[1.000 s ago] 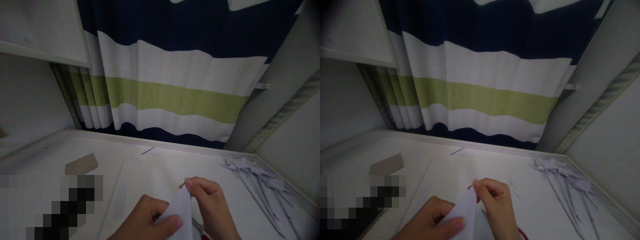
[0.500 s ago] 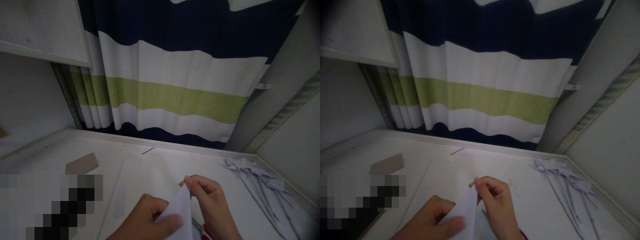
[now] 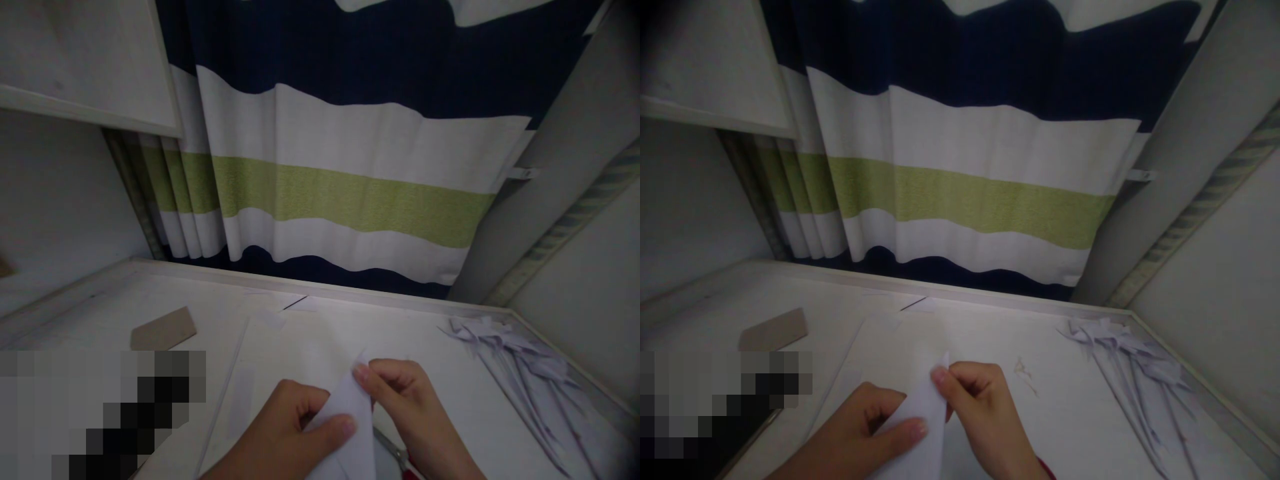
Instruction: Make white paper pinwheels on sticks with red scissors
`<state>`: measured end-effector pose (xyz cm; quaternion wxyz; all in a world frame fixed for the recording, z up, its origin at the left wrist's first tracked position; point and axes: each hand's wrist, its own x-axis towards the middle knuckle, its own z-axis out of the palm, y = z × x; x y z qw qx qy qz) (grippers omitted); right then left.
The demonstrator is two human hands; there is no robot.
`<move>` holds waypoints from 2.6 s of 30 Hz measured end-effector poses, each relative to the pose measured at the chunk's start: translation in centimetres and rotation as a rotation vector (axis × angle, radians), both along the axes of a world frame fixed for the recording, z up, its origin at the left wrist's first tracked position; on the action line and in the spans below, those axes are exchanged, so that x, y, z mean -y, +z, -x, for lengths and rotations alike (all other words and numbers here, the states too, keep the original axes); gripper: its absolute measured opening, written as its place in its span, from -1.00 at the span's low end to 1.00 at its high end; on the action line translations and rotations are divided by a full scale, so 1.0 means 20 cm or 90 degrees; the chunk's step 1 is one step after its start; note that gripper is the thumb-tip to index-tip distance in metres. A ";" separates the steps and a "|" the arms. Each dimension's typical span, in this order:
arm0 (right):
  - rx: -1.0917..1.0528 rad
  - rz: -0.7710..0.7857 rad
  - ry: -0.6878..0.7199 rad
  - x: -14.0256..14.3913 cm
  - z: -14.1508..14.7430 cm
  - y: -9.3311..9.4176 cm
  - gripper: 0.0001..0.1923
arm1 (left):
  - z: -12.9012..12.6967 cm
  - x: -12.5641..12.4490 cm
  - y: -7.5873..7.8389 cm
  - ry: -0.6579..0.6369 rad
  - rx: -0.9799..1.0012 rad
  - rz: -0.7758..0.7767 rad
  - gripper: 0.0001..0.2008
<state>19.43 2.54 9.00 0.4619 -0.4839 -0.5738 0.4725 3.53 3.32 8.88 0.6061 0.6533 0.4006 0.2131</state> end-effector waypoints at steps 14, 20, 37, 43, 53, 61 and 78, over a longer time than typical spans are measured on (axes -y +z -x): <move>0.061 0.008 -0.002 0.01 0.01 -0.05 -0.55 | 0.02 -0.02 0.00 0.030 -0.042 -0.067 -0.66; 0.103 0.035 0.052 0.02 0.03 -0.05 -0.54 | 0.03 -0.04 0.01 0.020 -0.011 -0.086 -0.64; 0.117 0.052 0.079 0.04 0.04 -0.07 -0.45 | 0.05 -0.06 0.02 0.051 0.018 -0.097 -0.61; 0.107 0.117 0.138 0.03 0.05 -0.06 -0.43 | 0.07 -0.08 0.01 0.078 0.032 -0.085 -0.61; 0.170 0.154 0.145 0.04 0.04 -0.06 -0.44 | 0.09 -0.09 0.01 0.102 0.053 -0.086 -0.60; 0.122 0.144 0.178 0.04 0.04 -0.06 -0.50 | 0.10 -0.09 0.04 0.118 0.074 -0.066 -0.61; 0.195 0.079 0.131 0.07 0.01 0.01 -0.55 | 0.17 -0.12 0.11 0.198 0.117 0.012 -0.67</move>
